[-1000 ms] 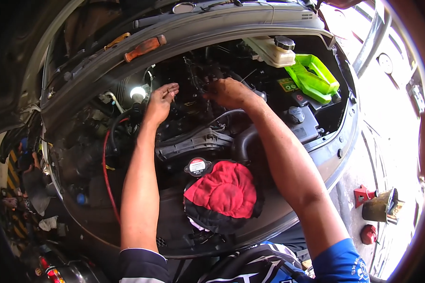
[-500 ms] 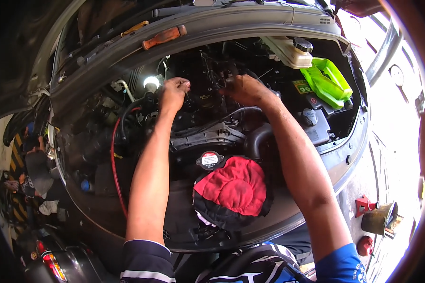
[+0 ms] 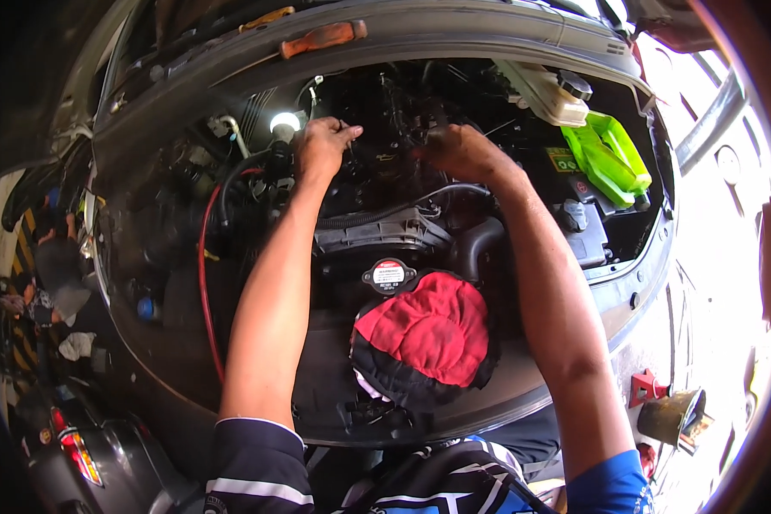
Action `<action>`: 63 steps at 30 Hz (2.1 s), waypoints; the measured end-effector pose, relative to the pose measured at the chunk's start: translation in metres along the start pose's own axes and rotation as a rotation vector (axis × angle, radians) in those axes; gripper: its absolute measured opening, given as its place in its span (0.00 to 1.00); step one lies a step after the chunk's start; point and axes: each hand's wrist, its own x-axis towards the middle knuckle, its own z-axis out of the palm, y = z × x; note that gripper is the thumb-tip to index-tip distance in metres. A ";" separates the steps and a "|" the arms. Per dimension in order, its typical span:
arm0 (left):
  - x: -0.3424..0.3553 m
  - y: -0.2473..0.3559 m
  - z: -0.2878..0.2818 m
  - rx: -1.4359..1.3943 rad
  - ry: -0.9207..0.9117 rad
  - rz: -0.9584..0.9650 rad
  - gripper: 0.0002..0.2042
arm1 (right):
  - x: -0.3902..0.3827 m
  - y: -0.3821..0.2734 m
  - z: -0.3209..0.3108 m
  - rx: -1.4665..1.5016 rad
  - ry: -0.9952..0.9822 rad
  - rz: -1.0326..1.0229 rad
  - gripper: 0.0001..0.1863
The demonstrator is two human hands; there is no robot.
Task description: Performing maintenance and repairs on a car engine inside the engine bay.
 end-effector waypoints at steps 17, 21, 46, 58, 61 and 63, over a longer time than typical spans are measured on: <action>-0.010 0.006 0.000 -0.643 -0.114 -0.002 0.11 | -0.002 0.000 0.000 -0.007 -0.006 -0.014 0.20; -0.002 0.000 0.000 -0.352 -0.086 -0.008 0.10 | -0.003 -0.002 0.000 0.002 0.014 0.004 0.21; 0.004 0.001 -0.004 -0.159 -0.129 -0.090 0.09 | -0.003 -0.004 0.000 0.012 -0.078 0.046 0.23; 0.006 -0.001 -0.001 -0.187 -0.142 -0.052 0.08 | -0.001 -0.001 0.003 -0.034 -0.094 -0.016 0.22; 0.009 0.000 -0.006 0.076 -0.164 -0.087 0.07 | 0.000 -0.002 0.003 -0.011 -0.086 -0.009 0.21; 0.006 -0.001 -0.006 -0.103 -0.226 -0.038 0.08 | -0.001 -0.002 0.003 0.007 -0.076 -0.013 0.22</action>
